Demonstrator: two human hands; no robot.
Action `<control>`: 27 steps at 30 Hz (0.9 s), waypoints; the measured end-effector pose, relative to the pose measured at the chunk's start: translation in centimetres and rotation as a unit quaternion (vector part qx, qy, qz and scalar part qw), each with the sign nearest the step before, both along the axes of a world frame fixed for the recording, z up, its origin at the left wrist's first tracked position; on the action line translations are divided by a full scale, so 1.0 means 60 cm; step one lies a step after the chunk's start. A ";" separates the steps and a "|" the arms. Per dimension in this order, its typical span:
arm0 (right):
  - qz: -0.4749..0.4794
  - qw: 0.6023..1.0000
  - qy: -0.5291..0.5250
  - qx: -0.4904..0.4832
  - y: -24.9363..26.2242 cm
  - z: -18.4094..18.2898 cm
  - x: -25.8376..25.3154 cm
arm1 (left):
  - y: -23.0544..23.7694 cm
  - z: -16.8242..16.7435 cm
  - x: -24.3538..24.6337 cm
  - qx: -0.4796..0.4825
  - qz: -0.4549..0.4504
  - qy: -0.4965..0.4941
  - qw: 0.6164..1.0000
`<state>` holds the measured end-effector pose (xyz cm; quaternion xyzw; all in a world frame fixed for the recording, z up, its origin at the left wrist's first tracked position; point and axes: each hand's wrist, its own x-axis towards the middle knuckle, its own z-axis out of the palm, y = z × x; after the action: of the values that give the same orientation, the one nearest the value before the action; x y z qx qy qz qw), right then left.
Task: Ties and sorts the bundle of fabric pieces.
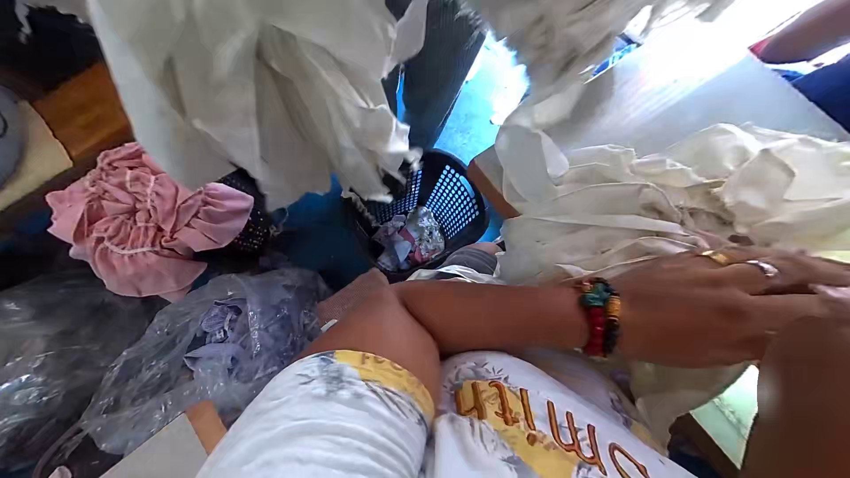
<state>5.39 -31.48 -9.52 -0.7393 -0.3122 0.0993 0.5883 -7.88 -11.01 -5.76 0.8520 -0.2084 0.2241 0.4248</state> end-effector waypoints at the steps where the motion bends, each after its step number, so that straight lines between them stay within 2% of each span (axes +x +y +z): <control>1: 0.002 1.000 -0.012 -0.007 0.002 0.003 -0.002 | 0.015 -0.007 -0.022 -0.037 -0.029 -0.009 0.999; 3: -0.013 0.999 -0.039 -0.016 0.015 0.014 -0.013 | 0.048 -0.042 -0.077 -0.114 -0.075 0.007 0.991; 6: -0.024 0.998 -0.052 -0.004 0.018 0.016 -0.011 | 0.095 -0.143 -0.159 -0.212 -0.077 0.143 0.964; 9: -0.084 0.995 -0.046 -0.037 0.031 0.033 -0.016 | 0.122 -0.224 -0.225 -0.348 0.020 0.351 0.869; 10: -0.096 0.993 -0.046 -0.054 0.030 0.034 -0.012 | 0.130 -0.241 -0.238 -0.354 0.047 0.407 0.841; 11: -0.098 0.992 -0.046 -0.062 0.025 0.031 -0.006 | 0.136 -0.253 -0.247 -0.336 0.061 0.432 0.835; 13: -0.097 0.992 -0.037 -0.077 0.024 0.033 -0.008 | 0.143 -0.265 -0.258 -0.267 0.061 0.410 0.870; 15: -0.096 0.992 -0.026 -0.074 0.025 0.036 -0.018 | 0.147 -0.260 -0.254 -0.227 0.049 0.394 0.889; 21: -0.098 0.987 0.006 -0.130 0.048 0.056 -0.067 | 0.163 -0.242 -0.242 -0.169 -0.014 0.429 0.887; 24: -0.121 0.983 -0.010 -0.140 0.050 0.051 -0.116 | 0.173 -0.232 -0.238 -0.175 0.013 0.401 0.899; 27: -0.125 0.984 -0.036 -0.120 0.042 0.026 -0.144 | 0.194 -0.223 -0.228 -0.198 0.070 0.404 0.890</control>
<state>-3.25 -28.99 -7.93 -0.8407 -0.2243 0.0344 0.4917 -21.58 0.62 -19.15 0.7795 0.0901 -0.0740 0.6155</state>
